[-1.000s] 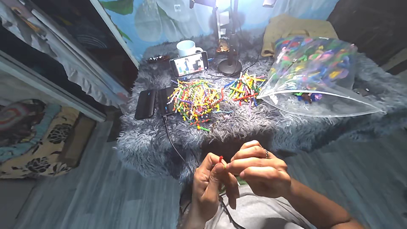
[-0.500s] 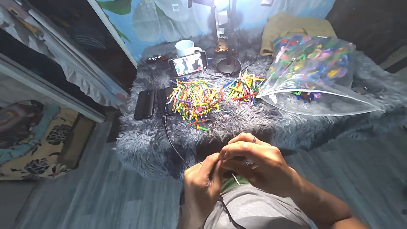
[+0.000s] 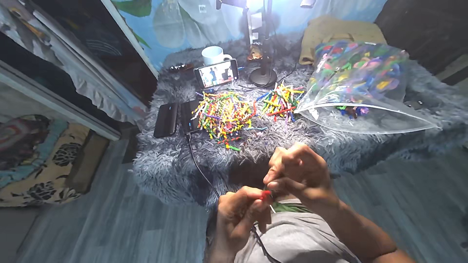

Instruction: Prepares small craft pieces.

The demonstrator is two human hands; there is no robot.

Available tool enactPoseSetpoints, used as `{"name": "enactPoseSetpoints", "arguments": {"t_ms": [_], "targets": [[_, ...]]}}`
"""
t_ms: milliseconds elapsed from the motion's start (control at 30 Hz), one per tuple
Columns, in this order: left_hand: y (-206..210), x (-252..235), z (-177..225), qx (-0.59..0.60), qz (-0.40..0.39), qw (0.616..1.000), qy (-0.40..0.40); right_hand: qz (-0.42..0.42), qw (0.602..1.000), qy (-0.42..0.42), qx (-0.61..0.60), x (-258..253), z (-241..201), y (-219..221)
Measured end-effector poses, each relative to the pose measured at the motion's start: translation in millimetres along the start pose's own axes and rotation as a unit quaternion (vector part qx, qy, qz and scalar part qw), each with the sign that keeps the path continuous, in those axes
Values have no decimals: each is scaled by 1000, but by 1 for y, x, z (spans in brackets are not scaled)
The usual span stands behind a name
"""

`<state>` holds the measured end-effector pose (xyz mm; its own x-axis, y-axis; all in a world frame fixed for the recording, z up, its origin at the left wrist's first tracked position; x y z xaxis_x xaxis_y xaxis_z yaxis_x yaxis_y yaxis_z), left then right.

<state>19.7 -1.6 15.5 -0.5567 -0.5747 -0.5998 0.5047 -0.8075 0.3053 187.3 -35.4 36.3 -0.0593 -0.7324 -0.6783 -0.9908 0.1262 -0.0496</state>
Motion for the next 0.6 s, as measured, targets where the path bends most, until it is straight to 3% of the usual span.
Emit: {"name": "enactPoseSetpoints", "arguments": {"t_ms": [67,133,267,333,433,467,533,600], "targets": [[-12,-1,1,-63,-63,996,-25,-49,998,19,-39,-4,3,-6],[-17,-2,3,-163,-87,982,-39,-94,994,-22,47,-7,0,-9],[-13,-1,3,-349,9,936,-54,-89,957,-104,255,-5,-16,-6],[-13,1,4,-298,55,951,-59,-61,964,-93,240,-2,-15,-7],[-1,1,6,-115,106,987,-36,-30,990,-42,134,1,-8,-9],[2,2,7,-58,92,994,-24,-30,995,-25,93,0,-6,-9],[-1,2,6,1,-6,1000,-14,-41,999,-4,22,-3,-4,-12],[-10,1,6,-39,-119,992,-21,-66,998,-8,9,-7,-6,-16]]}}
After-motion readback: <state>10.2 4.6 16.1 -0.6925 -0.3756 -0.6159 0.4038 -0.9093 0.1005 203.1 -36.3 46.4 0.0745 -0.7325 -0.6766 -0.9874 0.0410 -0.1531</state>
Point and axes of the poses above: each hand's wrist, its own x-axis away from the middle knuckle, its own y-axis out of the palm, z = x × y, the point moved 1 cm from there along -x, towards the middle knuckle, and after that the axes turned 14 degrees about x, right-handed, at the moved point
